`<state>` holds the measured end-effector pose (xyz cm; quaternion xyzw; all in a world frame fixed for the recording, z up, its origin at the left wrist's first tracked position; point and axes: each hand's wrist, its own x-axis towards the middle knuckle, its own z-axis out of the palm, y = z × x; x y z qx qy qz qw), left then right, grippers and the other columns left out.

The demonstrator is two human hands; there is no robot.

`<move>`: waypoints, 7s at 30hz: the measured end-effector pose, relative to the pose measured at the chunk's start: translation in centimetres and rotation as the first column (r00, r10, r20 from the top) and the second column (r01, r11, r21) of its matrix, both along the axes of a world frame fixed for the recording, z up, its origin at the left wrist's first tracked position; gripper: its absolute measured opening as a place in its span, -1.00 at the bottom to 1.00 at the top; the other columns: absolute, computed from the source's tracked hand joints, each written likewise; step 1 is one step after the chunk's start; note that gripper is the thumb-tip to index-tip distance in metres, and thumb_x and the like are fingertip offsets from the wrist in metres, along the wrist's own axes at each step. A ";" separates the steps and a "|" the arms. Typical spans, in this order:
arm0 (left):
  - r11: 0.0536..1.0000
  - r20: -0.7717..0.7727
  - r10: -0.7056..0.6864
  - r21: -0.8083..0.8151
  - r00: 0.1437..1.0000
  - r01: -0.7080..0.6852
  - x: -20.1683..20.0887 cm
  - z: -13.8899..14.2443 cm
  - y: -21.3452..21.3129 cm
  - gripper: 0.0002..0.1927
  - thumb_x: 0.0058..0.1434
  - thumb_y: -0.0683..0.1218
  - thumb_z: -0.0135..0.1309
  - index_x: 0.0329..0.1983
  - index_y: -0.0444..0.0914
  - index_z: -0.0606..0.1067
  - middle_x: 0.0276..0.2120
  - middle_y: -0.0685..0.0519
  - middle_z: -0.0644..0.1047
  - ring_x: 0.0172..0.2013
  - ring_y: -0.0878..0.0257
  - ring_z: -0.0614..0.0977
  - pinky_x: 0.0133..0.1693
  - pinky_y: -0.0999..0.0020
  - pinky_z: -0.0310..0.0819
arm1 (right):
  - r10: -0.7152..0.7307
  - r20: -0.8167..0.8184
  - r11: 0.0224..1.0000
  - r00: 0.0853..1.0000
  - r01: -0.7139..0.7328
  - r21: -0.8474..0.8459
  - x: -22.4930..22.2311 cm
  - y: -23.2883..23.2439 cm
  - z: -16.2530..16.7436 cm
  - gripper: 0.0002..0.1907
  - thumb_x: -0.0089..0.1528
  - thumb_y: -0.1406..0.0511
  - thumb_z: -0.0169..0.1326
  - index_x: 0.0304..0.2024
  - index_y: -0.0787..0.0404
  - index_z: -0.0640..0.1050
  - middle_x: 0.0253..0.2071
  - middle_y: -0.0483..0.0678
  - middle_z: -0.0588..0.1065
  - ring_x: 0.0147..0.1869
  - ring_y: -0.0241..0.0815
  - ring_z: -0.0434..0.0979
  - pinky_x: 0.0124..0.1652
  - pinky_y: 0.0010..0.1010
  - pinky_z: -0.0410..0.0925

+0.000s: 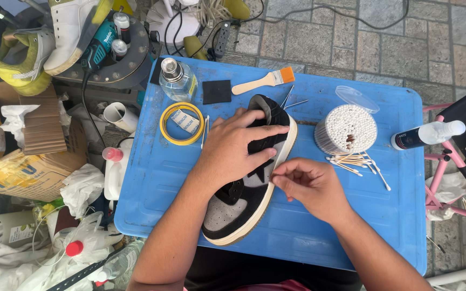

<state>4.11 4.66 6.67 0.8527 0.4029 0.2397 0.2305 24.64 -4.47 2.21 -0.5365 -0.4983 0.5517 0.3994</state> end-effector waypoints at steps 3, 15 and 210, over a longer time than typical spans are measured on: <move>0.999 -0.006 -0.005 0.035 1.000 0.005 0.2 0.0 0.0 -0.53 0.06 0.11 0.32 0.09 0.19 0.61 0.07 0.09 0.55 0.08 0.12 0.54 -0.03 0.00 0.32 | 0.002 -0.015 0.999 1.000 -0.001 0.047 0.1 0.3 0.1 -0.89 0.24 0.43 0.21 -0.19 0.36 0.65 -0.41 -0.11 0.59 -0.46 -0.44 0.49 -0.47 -0.61 0.38; 1.000 -0.030 -0.003 -0.006 1.000 0.003 0.0 0.0 -0.1 -0.54 0.08 0.12 0.30 0.11 0.22 0.60 0.06 0.11 0.55 0.09 0.12 0.55 -0.03 0.01 0.32 | -0.127 -0.022 0.983 0.992 0.129 0.132 -0.1 0.3 -0.8 -0.86 0.24 0.43 0.20 -0.15 0.37 0.62 -0.33 -0.10 0.62 -0.41 -0.46 0.50 -0.46 -0.61 0.38; 0.885 0.155 0.190 -0.454 0.969 -0.101 -4.0 -1.7 6.1 -0.46 -0.18 0.16 0.46 -0.11 -0.09 0.68 -0.13 0.06 0.63 -0.11 0.14 0.69 -0.09 0.24 0.52 | -0.358 0.445 0.522 0.821 -0.219 0.824 -2.2 7.1 0.0 -0.71 0.07 0.49 0.38 -0.16 0.25 0.67 -0.03 -0.02 0.53 0.04 -0.06 0.55 -0.03 -0.29 0.42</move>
